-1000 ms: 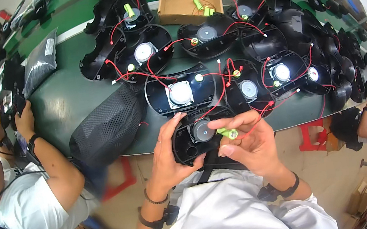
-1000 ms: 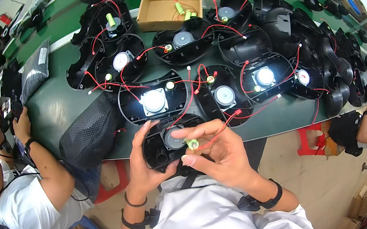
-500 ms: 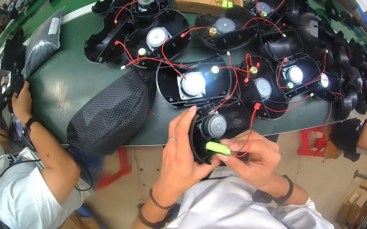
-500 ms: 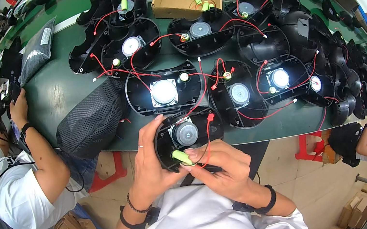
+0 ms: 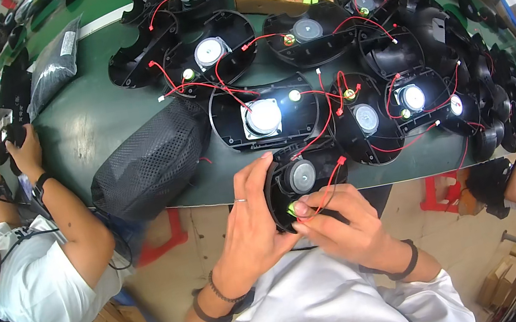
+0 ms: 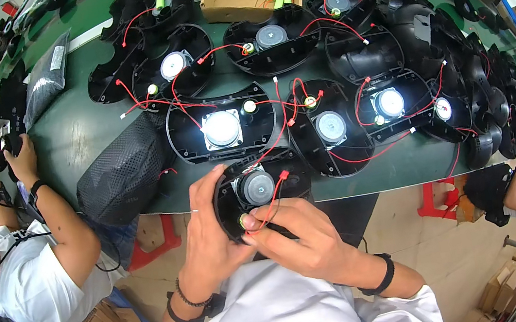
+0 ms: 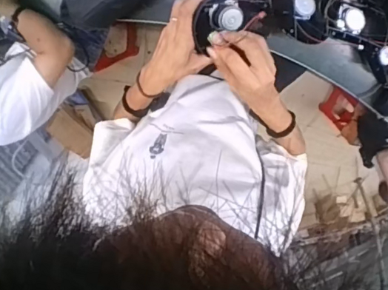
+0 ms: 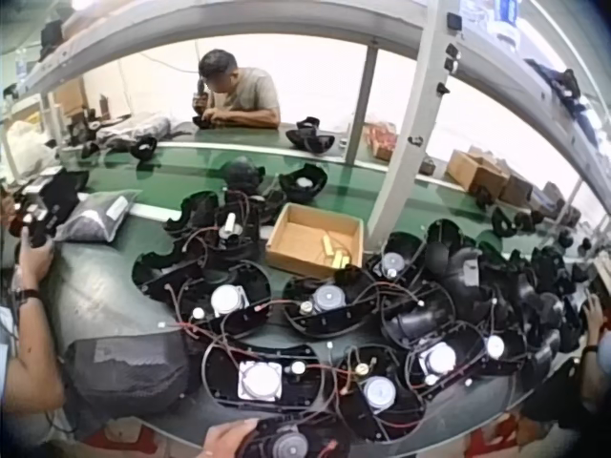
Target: The worker is assembling components of an electronic device, specifically inserting a battery-like part into a plastic housing.
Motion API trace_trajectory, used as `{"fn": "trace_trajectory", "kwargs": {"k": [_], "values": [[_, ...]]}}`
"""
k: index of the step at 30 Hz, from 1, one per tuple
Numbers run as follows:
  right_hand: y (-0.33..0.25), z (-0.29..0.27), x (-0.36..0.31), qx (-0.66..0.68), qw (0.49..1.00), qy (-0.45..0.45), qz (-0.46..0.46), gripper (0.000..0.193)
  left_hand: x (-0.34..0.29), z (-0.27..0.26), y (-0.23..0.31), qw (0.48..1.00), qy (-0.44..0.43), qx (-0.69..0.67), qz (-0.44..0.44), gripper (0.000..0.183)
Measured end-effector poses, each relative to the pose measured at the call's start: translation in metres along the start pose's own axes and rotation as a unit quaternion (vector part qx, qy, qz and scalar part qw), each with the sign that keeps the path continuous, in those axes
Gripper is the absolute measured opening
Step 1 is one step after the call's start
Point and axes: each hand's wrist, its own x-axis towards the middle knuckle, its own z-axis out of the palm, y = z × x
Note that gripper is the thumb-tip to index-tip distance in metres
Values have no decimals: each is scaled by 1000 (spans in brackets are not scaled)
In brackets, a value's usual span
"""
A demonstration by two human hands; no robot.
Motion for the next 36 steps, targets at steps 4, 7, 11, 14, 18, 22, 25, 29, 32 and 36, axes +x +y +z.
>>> {"fn": "trace_trajectory", "kwargs": {"k": [4, 7, 11, 14, 18, 22, 25, 29, 32, 36], "values": [[-5, -5, -6, -44, 999, -22, 16, 44, 1, -6, 11, 999, -46, -7, -26, 101], [-9, -12, -9, -69, 996, -50, 16, 50, 3, -7, 18, 998, -47, 23, -45, 97], [-19, -33, -14, -59, 995, -80, 6, 60, 1, -25, 41, 994, -66, 60, -64, 88], [-25, -59, -32, -27, 999, -31, -28, 63, -3, -72, 77, 985, -143, 57, -79, 90], [-12, -79, -58, 11, 995, 92, -31, 40, 49, -115, 102, 998, -55, 5, -29, 86], [16, -63, -82, 11, 976, 211, 48, 25, 194, -96, 101, 999, 31, -41, -6, 82], [20, -56, -83, 41, 970, 225, 88, 21, 324, -69, 59, 998, 56, -9, 30, 79], [34, -61, -85, 26, 967, 223, 123, 19, 492, 39, -16, 998, 57, 0, -14, 77], [36, -62, -87, 17, 963, 216, 161, 15, 568, 108, -100, 993, 76, 52, 70, 84], [34, -65, -88, 73, 972, 165, 152, 30, 605, 54, -175, 945, -10, 251, 210, 87]]}}
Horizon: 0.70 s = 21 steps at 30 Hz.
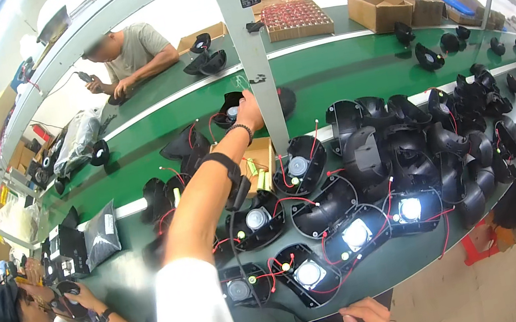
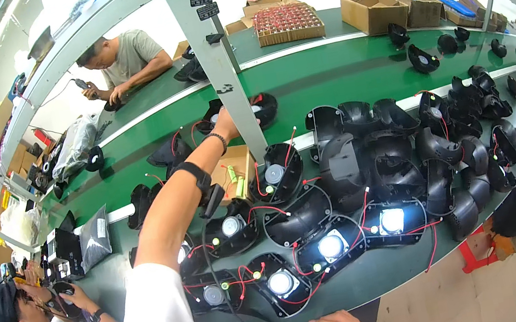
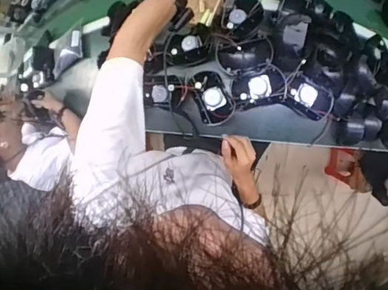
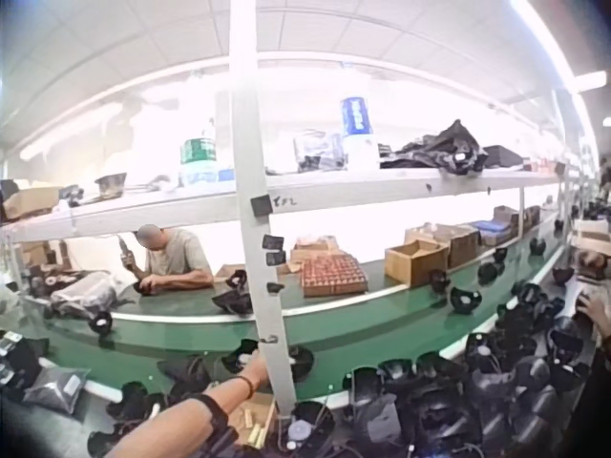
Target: The worker is assembling components of an electronic device, specifically inserting a battery-like part into a plastic housing.
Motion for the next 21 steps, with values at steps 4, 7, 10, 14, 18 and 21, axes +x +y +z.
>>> {"fn": "trace_trajectory", "kwargs": {"k": [4, 7, 10, 14, 18, 21], "values": [[-8, -16, 23, -62, 996, 35, 45, 11, 16, 0, 125, 984, -69, 163, -34, 102], [-20, -25, 35, -58, 997, 26, 36, 9, 8, -79, 122, 953, -173, 143, -201, 117], [-24, -34, 49, -58, 998, 16, 15, 7, -10, -67, 88, 925, -220, 114, -289, 129], [-43, -44, 62, -60, 998, 1, 23, 8, -9, -48, 56, 921, -222, 76, -312, 131], [-52, -52, 64, -79, 996, -43, 0, 13, -8, -45, 63, 919, -155, -50, -359, 97], [-60, -69, 83, -182, 980, -78, -35, 15, -7, -76, 100, 943, -71, -20, -325, 84]]}}
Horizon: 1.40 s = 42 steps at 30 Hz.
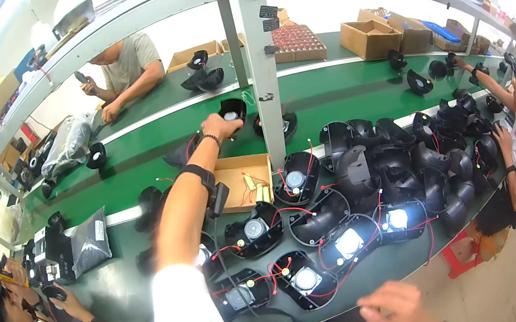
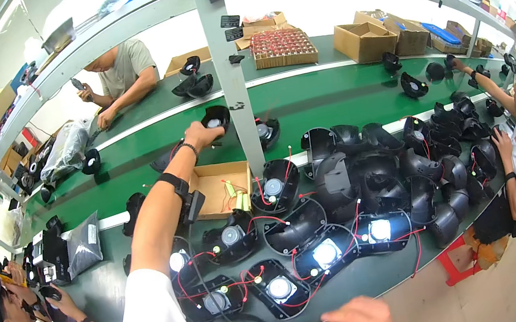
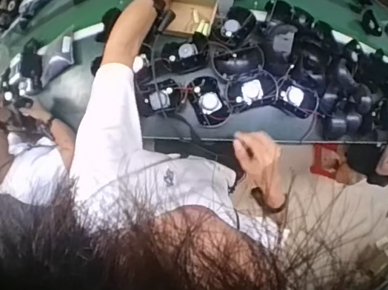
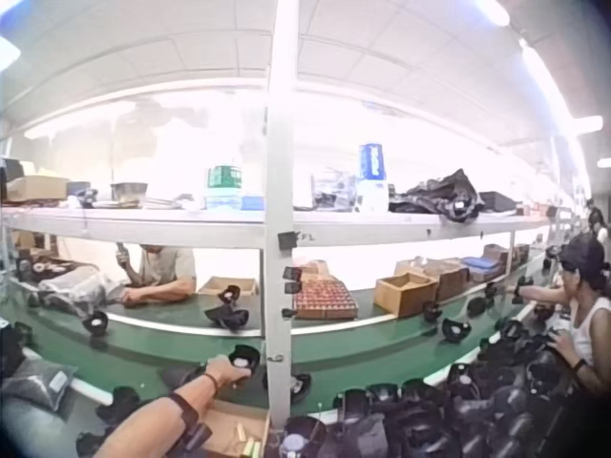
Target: The worker is assembling components of an electronic device, specifically inserting a battery-like part into a plastic housing.
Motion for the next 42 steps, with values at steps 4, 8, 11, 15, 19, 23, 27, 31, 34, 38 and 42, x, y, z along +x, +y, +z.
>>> {"fn": "trace_trajectory", "kwargs": {"k": [4, 8, 11, 15, 19, 23, 27, 31, 34, 38, 42], "values": [[-8, -20, 81, 74, 994, -77, 16, 17, -53, -78, -3, 996, 73, -38, 19, 89], [3, 32, 203, -9, 978, -162, -132, 11, -127, -154, -7, 992, 112, -31, 55, 101], [43, 117, 294, -81, 972, -219, -34, 23, -188, -198, -9, 978, 176, -41, 108, 100], [80, 185, 336, -257, 937, -231, 55, 29, -274, -238, -17, 968, 176, -117, 139, 91], [100, 222, 340, -297, 914, -238, 139, 32, -387, -263, -28, 957, 100, -237, 136, 84], [81, 222, 335, -278, 905, -283, 153, 30, -468, -227, -60, 963, 55, -246, 98, 93], [89, 220, 335, -200, 971, -132, 8, 27, -509, -171, -76, 978, -20, -194, 69, 96], [56, 167, 346, -54, 971, 102, -207, 30, -526, -137, -73, 975, -9, -213, 67, 97], [-11, 106, 297, 114, 987, 53, -96, 34, -531, -122, -75, 970, 9, -237, 51, 100], [-44, 59, 190, 146, 975, -49, -160, 19, -527, -108, -76, 959, 18, -275, 67, 102], [-62, 32, 109, 159, 977, -134, -48, 25, -524, -94, -77, 929, -5, -357, 98, 104]]}}
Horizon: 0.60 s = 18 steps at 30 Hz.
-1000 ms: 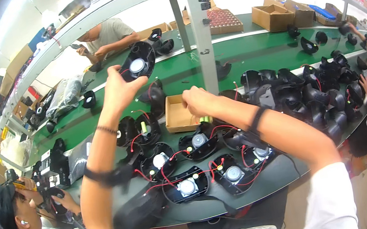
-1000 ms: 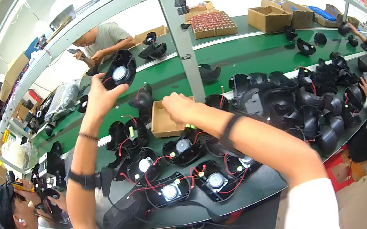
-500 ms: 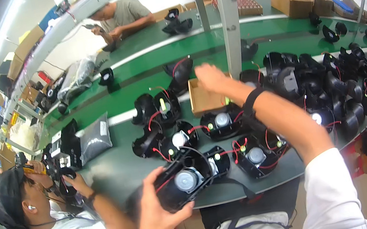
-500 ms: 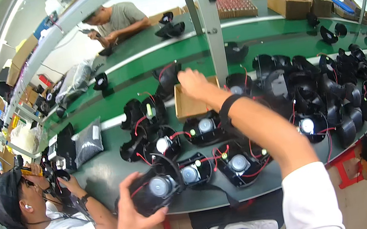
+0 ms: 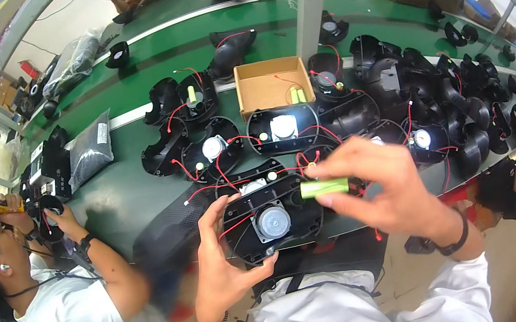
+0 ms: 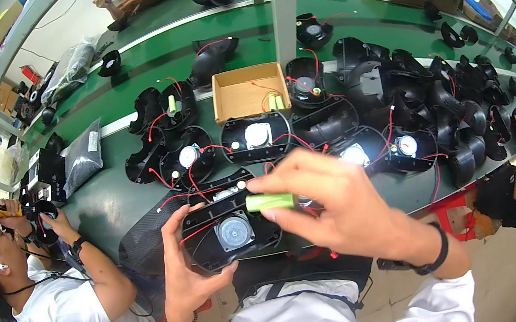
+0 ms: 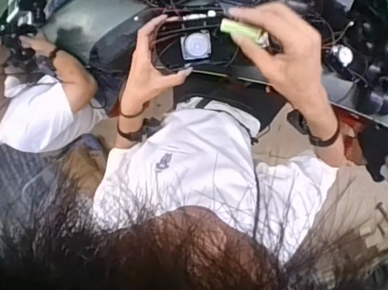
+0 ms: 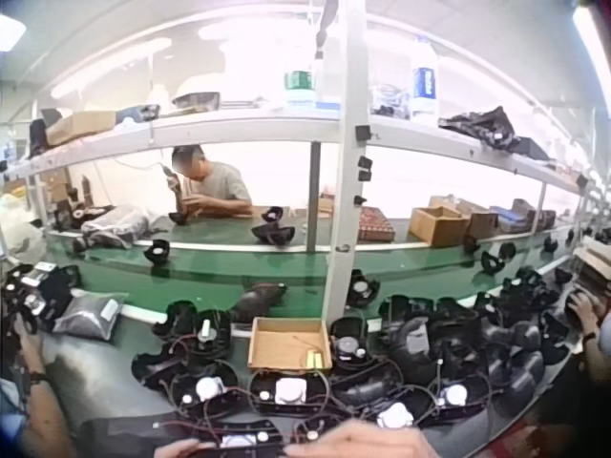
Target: The worker is assembling components of an electronic device, specifically inserting a battery-like part into a plastic housing.
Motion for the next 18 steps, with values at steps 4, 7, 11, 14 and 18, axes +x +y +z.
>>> {"fn": "trace_trajectory", "kwargs": {"k": [4, 7, 11, 14, 18], "values": [[20, 10, -32, 128, 990, 25, 48, 22, 10, 6, -8, 990, -37, -134, 5, 103], [28, 21, -46, 159, 986, 42, 17, 25, 11, 24, -27, 937, -69, -337, -56, 107], [11, 30, -54, 144, 989, 31, -8, 27, -3, 54, -17, 738, -63, -649, -172, 80], [9, 35, -58, 111, 993, 10, -48, 27, 4, 55, -15, 728, -98, -649, -197, 76], [1, 29, -50, 13, 993, -40, -111, 25, 11, 48, -8, 763, -58, -582, -276, 72]]}}
